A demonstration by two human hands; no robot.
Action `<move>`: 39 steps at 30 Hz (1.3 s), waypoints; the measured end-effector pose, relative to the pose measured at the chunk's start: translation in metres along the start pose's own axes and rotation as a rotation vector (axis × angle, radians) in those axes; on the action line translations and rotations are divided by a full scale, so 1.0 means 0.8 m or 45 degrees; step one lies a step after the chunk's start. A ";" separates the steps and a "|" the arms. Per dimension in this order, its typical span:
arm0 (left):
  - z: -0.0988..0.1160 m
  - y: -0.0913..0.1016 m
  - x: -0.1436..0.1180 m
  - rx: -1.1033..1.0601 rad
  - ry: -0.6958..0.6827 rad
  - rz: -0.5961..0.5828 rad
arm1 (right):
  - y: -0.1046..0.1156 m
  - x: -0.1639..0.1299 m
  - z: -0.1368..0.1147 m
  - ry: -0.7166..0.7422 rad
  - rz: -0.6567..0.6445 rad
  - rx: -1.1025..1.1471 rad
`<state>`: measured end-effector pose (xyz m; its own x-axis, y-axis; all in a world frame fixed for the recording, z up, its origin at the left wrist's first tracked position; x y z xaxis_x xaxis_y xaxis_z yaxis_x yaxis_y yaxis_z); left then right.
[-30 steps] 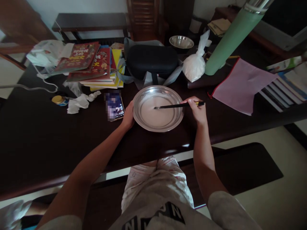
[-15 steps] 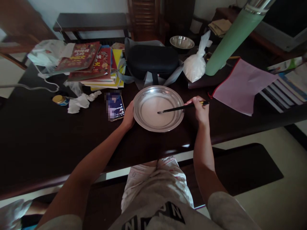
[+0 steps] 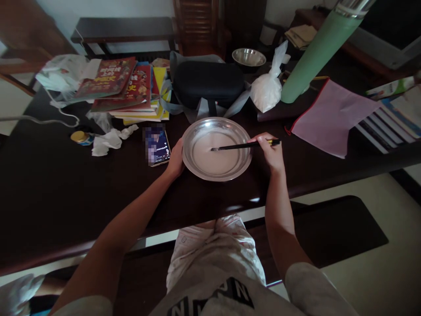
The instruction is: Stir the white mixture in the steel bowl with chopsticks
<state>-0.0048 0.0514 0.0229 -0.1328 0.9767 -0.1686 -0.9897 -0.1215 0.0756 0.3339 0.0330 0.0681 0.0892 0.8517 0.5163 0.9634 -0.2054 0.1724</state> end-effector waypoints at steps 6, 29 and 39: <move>-0.001 0.002 0.001 0.002 -0.062 0.006 | 0.004 0.000 0.002 -0.030 0.043 -0.001; -0.009 0.003 0.008 0.000 -0.073 0.015 | -0.003 -0.001 0.002 -0.015 -0.024 0.018; -0.009 -0.002 0.007 -0.057 -0.040 0.004 | -0.002 -0.001 0.002 -0.018 -0.020 0.013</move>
<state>-0.0041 0.0558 0.0149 -0.1350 0.9813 -0.1375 -0.9908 -0.1318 0.0321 0.3325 0.0338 0.0659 0.0776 0.8617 0.5015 0.9673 -0.1870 0.1716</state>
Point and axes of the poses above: each hand's wrist, its own x-axis towards the middle knuckle, its own y-axis out of the back of the hand, z = x × y, the point moved 6 cm from there along x, towards the middle knuckle, and after that the axes turned 9 degrees about y, right-handed, at the moved point
